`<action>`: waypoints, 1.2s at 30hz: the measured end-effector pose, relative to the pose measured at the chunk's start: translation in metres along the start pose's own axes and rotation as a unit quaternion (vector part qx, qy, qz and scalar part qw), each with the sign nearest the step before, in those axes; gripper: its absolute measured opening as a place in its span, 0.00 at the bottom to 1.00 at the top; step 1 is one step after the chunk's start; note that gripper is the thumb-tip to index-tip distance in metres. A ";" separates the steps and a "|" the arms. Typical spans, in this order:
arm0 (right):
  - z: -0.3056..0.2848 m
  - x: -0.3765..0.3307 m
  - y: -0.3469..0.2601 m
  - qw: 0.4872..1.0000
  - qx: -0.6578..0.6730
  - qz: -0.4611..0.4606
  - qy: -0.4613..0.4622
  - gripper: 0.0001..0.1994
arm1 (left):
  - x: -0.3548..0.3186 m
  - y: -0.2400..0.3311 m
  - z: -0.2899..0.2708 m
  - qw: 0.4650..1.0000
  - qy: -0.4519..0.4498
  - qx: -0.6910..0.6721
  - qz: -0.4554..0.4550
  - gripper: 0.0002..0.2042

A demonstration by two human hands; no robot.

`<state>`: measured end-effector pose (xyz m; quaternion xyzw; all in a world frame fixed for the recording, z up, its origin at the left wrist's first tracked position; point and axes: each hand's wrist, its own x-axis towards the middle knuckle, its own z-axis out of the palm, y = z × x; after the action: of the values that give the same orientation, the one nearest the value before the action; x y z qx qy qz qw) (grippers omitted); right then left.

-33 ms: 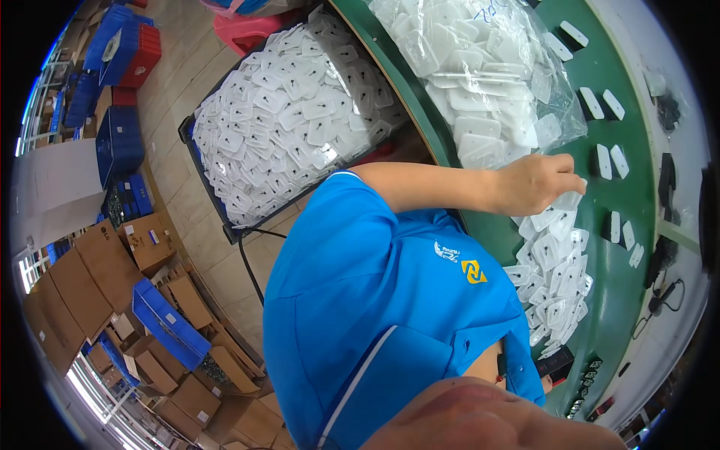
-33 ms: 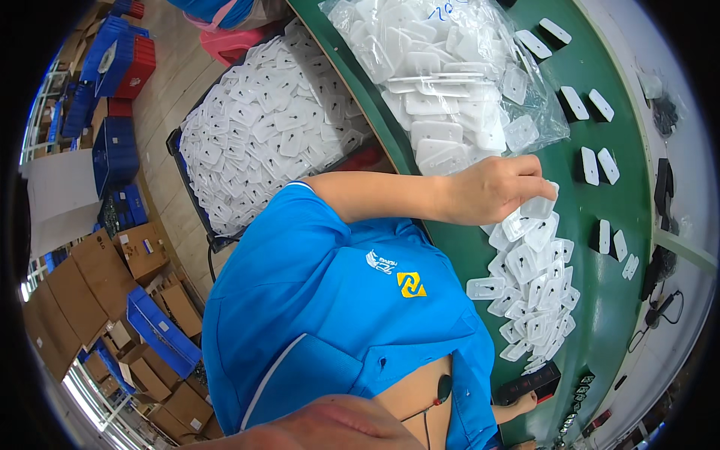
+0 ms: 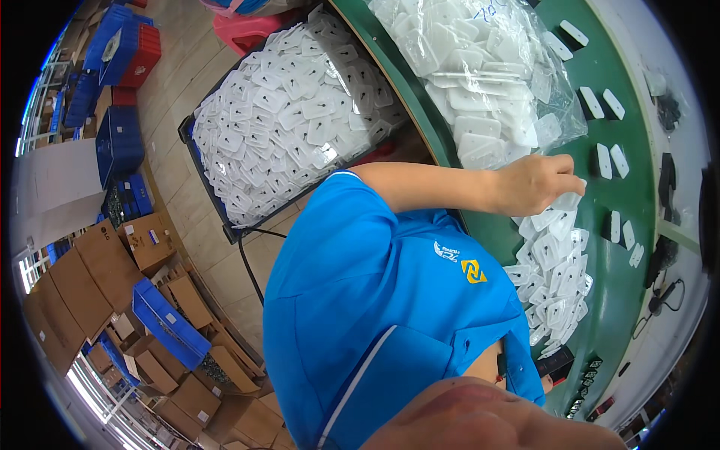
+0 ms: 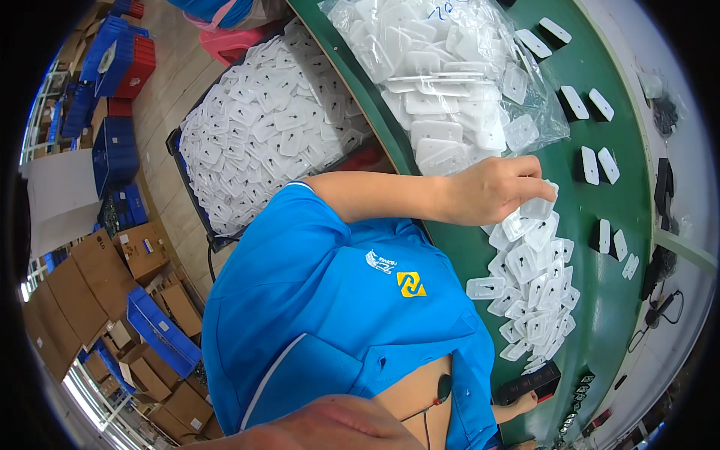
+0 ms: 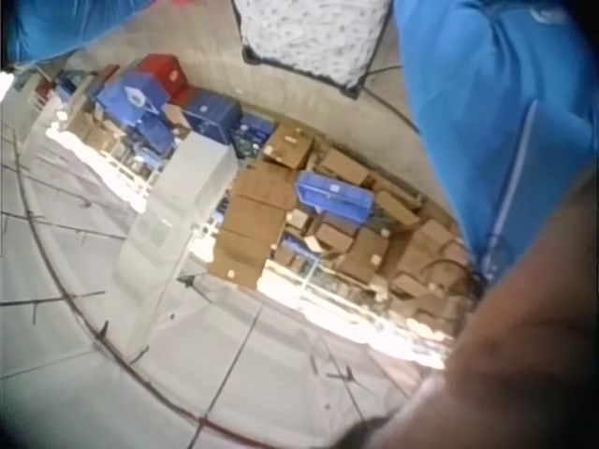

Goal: Sorting small white electronic components and placing them into a plastic bag at an assembly station.

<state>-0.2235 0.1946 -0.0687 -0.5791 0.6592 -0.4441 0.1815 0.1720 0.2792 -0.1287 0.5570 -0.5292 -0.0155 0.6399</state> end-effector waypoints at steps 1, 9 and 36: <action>-0.002 0.012 0.013 1.000 -0.020 -0.006 0.010 0.18 | 0.000 0.000 0.001 1.000 -0.003 -0.003 0.001 0.13; -0.036 0.087 0.092 0.980 -0.175 -0.047 0.086 0.14 | -0.006 -0.003 0.013 0.999 -0.029 -0.019 -0.006 0.13; 0.168 -0.074 -0.130 0.832 0.304 -0.055 -0.461 0.03 | -0.010 0.032 0.013 0.993 -0.077 -0.090 -0.022 0.10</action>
<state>0.0007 0.2082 -0.0756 -0.6673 0.2977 -0.3127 0.6069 0.1403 0.2883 -0.1149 0.5055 -0.5612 -0.1197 0.6444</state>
